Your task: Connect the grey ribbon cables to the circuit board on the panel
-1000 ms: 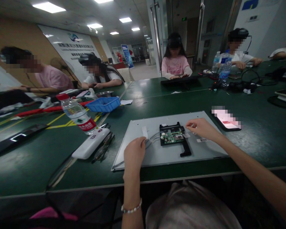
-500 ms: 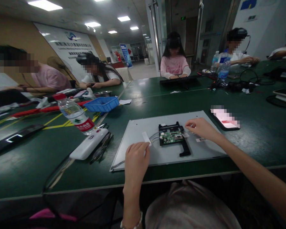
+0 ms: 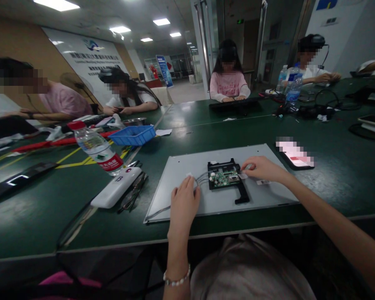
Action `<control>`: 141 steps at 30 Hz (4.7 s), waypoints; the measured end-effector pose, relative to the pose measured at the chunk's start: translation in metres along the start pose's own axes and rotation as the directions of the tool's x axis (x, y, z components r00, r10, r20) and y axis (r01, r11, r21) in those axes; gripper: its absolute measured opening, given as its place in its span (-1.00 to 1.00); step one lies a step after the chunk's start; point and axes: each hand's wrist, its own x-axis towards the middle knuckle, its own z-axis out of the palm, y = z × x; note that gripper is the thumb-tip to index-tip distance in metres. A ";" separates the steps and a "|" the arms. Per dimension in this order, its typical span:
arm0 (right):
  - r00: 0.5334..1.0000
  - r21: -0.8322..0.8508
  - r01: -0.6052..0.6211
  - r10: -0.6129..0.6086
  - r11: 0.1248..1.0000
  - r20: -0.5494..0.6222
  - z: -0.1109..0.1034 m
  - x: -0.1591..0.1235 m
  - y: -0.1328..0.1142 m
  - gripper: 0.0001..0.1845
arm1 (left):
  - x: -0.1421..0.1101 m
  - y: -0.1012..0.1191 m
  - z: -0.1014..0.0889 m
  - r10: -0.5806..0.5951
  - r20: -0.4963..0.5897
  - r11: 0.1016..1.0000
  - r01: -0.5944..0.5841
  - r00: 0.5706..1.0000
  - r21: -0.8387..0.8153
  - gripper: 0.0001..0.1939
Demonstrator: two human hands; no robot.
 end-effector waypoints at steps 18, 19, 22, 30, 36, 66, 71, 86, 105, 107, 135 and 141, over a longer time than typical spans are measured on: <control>0.975 -0.154 -0.204 0.188 0.967 -0.115 -0.022 -0.003 0.029 -0.82 | -0.005 -0.003 -0.003 0.076 -0.227 0.994 -0.092 0.971 -0.060 -0.66; 0.967 -0.203 -0.237 0.211 0.950 -0.143 -0.023 -0.003 0.037 -0.81 | -0.005 -0.003 -0.003 0.080 -0.204 0.994 -0.094 0.976 -0.063 -0.68; 0.946 -0.292 -0.284 0.219 0.913 -0.237 -0.025 -0.001 0.054 -0.70 | -0.004 -0.004 -0.004 0.084 -0.134 0.992 -0.095 0.987 -0.083 -0.72; 0.979 -0.239 0.163 -0.186 0.957 -0.077 -0.016 0.030 -0.003 -0.69 | -0.002 -0.006 -0.008 0.063 -0.147 0.986 -0.084 0.987 -0.142 -0.69; 0.924 -0.266 0.382 -0.375 0.885 0.079 0.014 0.079 -0.044 -0.65 | -0.002 -0.011 -0.003 0.072 -0.158 0.974 -0.104 0.985 -0.200 -0.69; 0.987 -0.310 0.019 -0.067 0.950 -0.145 -0.021 0.043 0.035 -0.68 | 0.001 -0.011 -0.012 0.060 -0.133 0.986 -0.080 0.989 -0.144 -0.71; 0.991 -0.318 0.044 -0.082 0.947 -0.106 -0.015 0.042 0.041 -0.68 | 0.008 -0.022 -0.020 0.096 -0.140 0.990 -0.109 0.985 -0.088 -0.70; 0.988 -0.453 0.092 -0.137 0.887 -0.067 -0.008 0.043 0.042 -0.76 | 0.037 -0.043 -0.050 0.262 0.065 0.958 -0.251 0.963 -0.141 -0.63; 0.963 -0.421 0.104 -0.196 0.901 -0.184 -0.005 0.044 0.024 -0.75 | 0.112 -0.011 -0.011 0.640 0.366 0.750 -0.448 0.675 -0.487 -0.03; 0.952 -0.398 0.154 -0.243 0.904 -0.183 -0.001 0.047 0.016 -0.76 | 0.111 -0.013 -0.011 0.658 0.362 0.734 -0.452 0.661 -0.507 0.03; 0.963 -0.156 0.238 -0.254 0.959 -0.092 0.007 0.049 -0.002 -0.70 | 0.116 -0.015 -0.005 0.674 0.464 0.733 -0.438 0.575 -0.521 0.11; 1.000 -0.131 0.003 -0.005 0.991 -0.014 -0.027 0.034 0.028 -0.70 | 0.117 -0.018 -0.001 0.686 0.451 0.721 -0.455 0.570 -0.522 0.11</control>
